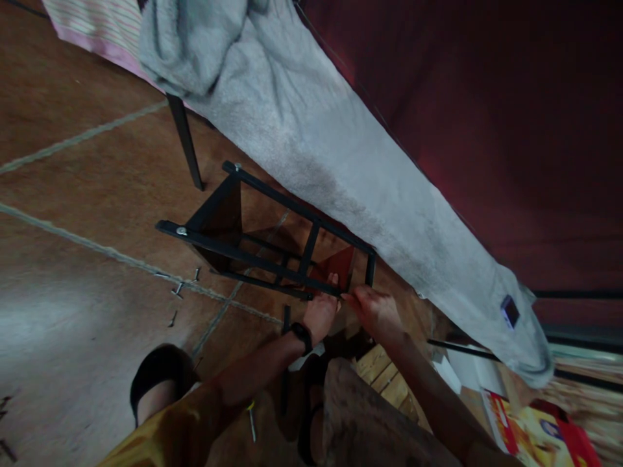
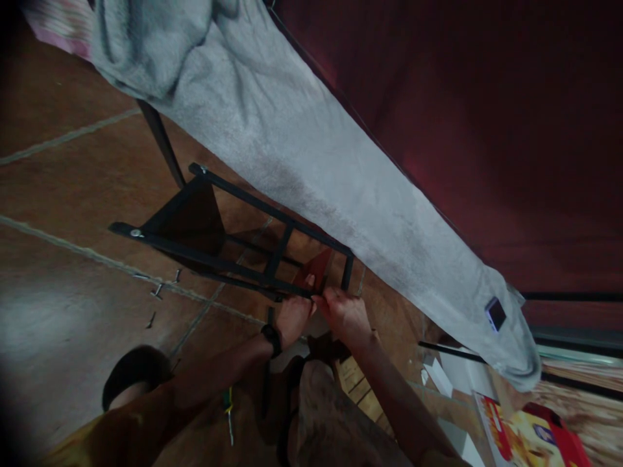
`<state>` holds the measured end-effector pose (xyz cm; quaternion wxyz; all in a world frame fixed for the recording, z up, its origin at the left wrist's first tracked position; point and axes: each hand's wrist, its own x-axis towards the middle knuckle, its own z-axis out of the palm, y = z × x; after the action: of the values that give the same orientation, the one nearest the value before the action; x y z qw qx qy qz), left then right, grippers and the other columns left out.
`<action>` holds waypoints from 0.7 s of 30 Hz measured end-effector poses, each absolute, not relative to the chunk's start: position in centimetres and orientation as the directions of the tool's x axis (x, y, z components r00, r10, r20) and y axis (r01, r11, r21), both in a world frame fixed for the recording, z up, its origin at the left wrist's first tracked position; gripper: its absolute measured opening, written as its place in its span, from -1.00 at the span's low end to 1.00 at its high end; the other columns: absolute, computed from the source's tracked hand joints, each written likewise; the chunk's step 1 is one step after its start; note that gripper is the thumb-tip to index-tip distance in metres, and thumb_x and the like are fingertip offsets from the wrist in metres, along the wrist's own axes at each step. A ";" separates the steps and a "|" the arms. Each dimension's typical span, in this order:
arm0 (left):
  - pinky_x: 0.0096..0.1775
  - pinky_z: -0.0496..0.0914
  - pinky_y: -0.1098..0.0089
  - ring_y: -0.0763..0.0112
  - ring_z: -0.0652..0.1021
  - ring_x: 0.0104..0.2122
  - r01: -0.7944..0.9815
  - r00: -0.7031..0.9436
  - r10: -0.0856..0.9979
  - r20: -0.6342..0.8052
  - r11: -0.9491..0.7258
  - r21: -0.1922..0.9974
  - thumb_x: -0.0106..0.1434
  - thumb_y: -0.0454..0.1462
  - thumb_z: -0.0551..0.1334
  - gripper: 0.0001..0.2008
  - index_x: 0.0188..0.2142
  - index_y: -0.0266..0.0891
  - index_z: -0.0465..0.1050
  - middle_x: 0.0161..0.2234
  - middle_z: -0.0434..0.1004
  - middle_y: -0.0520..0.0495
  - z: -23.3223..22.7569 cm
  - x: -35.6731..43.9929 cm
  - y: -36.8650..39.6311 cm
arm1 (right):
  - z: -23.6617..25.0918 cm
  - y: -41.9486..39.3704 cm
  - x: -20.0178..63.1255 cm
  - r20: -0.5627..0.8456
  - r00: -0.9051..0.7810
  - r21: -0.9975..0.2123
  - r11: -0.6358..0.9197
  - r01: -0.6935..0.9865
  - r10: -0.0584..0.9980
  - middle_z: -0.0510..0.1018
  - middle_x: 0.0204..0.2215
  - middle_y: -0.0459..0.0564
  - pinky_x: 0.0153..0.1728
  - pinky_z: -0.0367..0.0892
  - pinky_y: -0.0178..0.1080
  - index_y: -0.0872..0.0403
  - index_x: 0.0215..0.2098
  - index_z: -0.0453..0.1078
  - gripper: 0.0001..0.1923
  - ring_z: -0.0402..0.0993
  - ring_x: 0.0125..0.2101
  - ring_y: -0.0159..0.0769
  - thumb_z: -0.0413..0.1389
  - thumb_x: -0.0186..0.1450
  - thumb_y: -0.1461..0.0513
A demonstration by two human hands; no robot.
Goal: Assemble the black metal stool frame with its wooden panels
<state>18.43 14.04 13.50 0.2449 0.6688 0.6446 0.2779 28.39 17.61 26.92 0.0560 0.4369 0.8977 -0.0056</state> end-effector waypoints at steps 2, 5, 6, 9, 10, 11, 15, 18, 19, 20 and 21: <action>-0.13 0.45 0.30 0.20 0.57 -0.11 0.756 0.026 1.000 0.002 -0.022 0.655 0.34 -0.25 0.04 -0.38 0.33 -0.30 -0.13 0.24 0.11 -0.47 13.5 18.5 14.0 | 27.1 17.4 28.5 -0.098 -0.595 -0.024 0.596 0.802 0.797 0.54 -0.38 -0.01 -0.48 0.25 -0.31 0.04 -0.21 0.31 -0.77 0.51 -0.41 -0.28 -0.05 0.38 0.08; -0.17 0.46 0.34 0.27 0.59 -0.18 0.783 0.027 0.999 -0.030 -0.002 0.622 0.36 -0.23 0.01 -0.38 0.33 -0.33 -0.18 0.23 0.13 -0.47 13.5 18.5 13.8 | 27.4 17.3 28.8 -0.124 -0.613 -0.178 0.591 0.787 0.780 0.55 -0.27 0.00 -0.39 0.31 -0.33 0.03 -0.06 0.24 -0.76 0.52 -0.30 -0.29 -0.12 0.41 0.11; -0.15 0.45 0.35 0.27 0.58 -0.15 0.784 0.029 0.999 -0.016 -0.013 0.621 0.36 -0.24 0.00 -0.38 0.34 -0.34 -0.19 0.23 0.14 -0.46 13.5 18.6 13.8 | 27.5 17.3 28.9 -0.134 -0.626 -0.180 0.602 0.778 0.768 0.55 -0.26 0.00 -0.37 0.30 -0.33 0.03 -0.10 0.25 -0.77 0.51 -0.29 -0.30 -0.15 0.42 0.13; -0.08 0.42 0.40 0.25 0.47 0.04 0.775 0.043 0.999 0.033 -0.054 0.630 0.35 -0.27 0.02 -0.36 0.34 -0.34 -0.21 0.23 0.15 -0.39 13.6 18.7 13.9 | 27.4 17.6 29.0 -0.139 -0.630 -0.025 0.634 0.773 0.764 0.54 -0.38 -0.01 -0.44 0.23 -0.32 0.04 -0.31 0.28 -0.73 0.50 -0.38 -0.30 -0.15 0.43 0.12; -0.08 0.42 0.41 0.25 0.43 0.09 0.772 0.047 0.998 0.041 -0.062 0.633 0.34 -0.27 0.03 -0.36 0.34 -0.34 -0.20 0.24 0.15 -0.38 13.6 18.7 13.9 | 27.4 17.7 29.0 -0.132 -0.622 0.035 0.630 0.775 0.772 0.53 -0.42 -0.02 -0.47 0.20 -0.32 0.04 -0.36 0.28 -0.71 0.49 -0.42 -0.30 -0.13 0.42 0.10; -0.07 0.42 0.41 0.25 0.40 0.11 0.771 0.048 0.998 0.045 -0.065 0.633 0.34 -0.27 0.03 -0.36 0.34 -0.34 -0.18 0.24 0.15 -0.36 13.6 18.7 13.9 | 27.4 17.7 29.0 -0.126 -0.614 0.077 0.624 0.777 0.780 0.52 -0.44 -0.03 -0.49 0.17 -0.32 0.04 -0.39 0.28 -0.70 0.49 -0.43 -0.30 -0.12 0.41 0.08; -0.07 0.43 0.38 0.23 0.39 0.13 0.777 0.047 0.997 0.055 -0.071 0.625 0.34 -0.26 0.03 -0.39 0.32 -0.36 -0.13 0.25 0.13 -0.38 13.3 18.8 13.9 | 27.4 17.5 29.2 -0.119 -0.568 0.010 0.573 0.819 0.814 0.54 -0.38 -0.04 -0.50 0.17 -0.33 0.04 -0.19 0.29 -0.76 0.49 -0.41 -0.30 -0.06 0.39 0.05; -0.07 0.42 0.42 0.26 0.38 0.14 0.777 0.046 0.996 0.075 -0.082 0.624 0.34 -0.27 0.04 -0.38 0.32 -0.38 -0.14 0.26 0.09 -0.38 13.0 19.0 13.9 | 27.3 17.3 29.4 -0.139 -0.598 -0.095 0.591 0.801 0.789 0.54 -0.32 -0.03 -0.45 0.21 -0.34 0.04 -0.17 0.26 -0.79 0.50 -0.36 -0.32 -0.12 0.42 0.12; -0.07 0.42 0.43 0.26 0.37 0.14 0.779 0.043 0.996 0.079 -0.083 0.622 0.34 -0.26 0.04 -0.37 0.32 -0.38 -0.14 0.26 0.08 -0.38 12.9 19.0 13.9 | 27.3 17.3 29.4 -0.141 -0.610 -0.090 0.604 0.792 0.780 0.53 -0.34 -0.03 -0.45 0.21 -0.33 0.04 -0.23 0.27 -0.78 0.50 -0.36 -0.32 -0.14 0.42 0.13; -0.08 0.43 0.43 0.26 0.37 0.14 0.782 0.039 0.996 0.081 -0.081 0.619 0.34 -0.25 0.03 -0.37 0.32 -0.39 -0.15 0.27 0.07 -0.38 12.9 19.1 13.8 | 27.2 17.3 29.3 -0.137 -0.613 -0.063 0.611 0.789 0.778 0.53 -0.37 -0.03 -0.45 0.20 -0.33 0.04 -0.30 0.27 -0.76 0.50 -0.38 -0.32 -0.14 0.42 0.13; -0.10 0.43 0.43 0.25 0.37 0.14 0.786 0.033 0.996 0.081 -0.076 0.613 0.35 -0.24 0.02 -0.37 0.33 -0.39 -0.16 0.27 0.06 -0.38 12.8 19.2 13.8 | 27.2 17.4 29.3 -0.131 -0.605 -0.027 0.608 0.794 0.785 0.52 -0.40 -0.04 -0.47 0.18 -0.32 0.04 -0.35 0.27 -0.73 0.49 -0.40 -0.31 -0.13 0.42 0.12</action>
<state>19.19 13.83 12.82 0.2071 0.6883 0.6474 0.2536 29.26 17.37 27.18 0.0530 0.4410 0.8950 -0.0410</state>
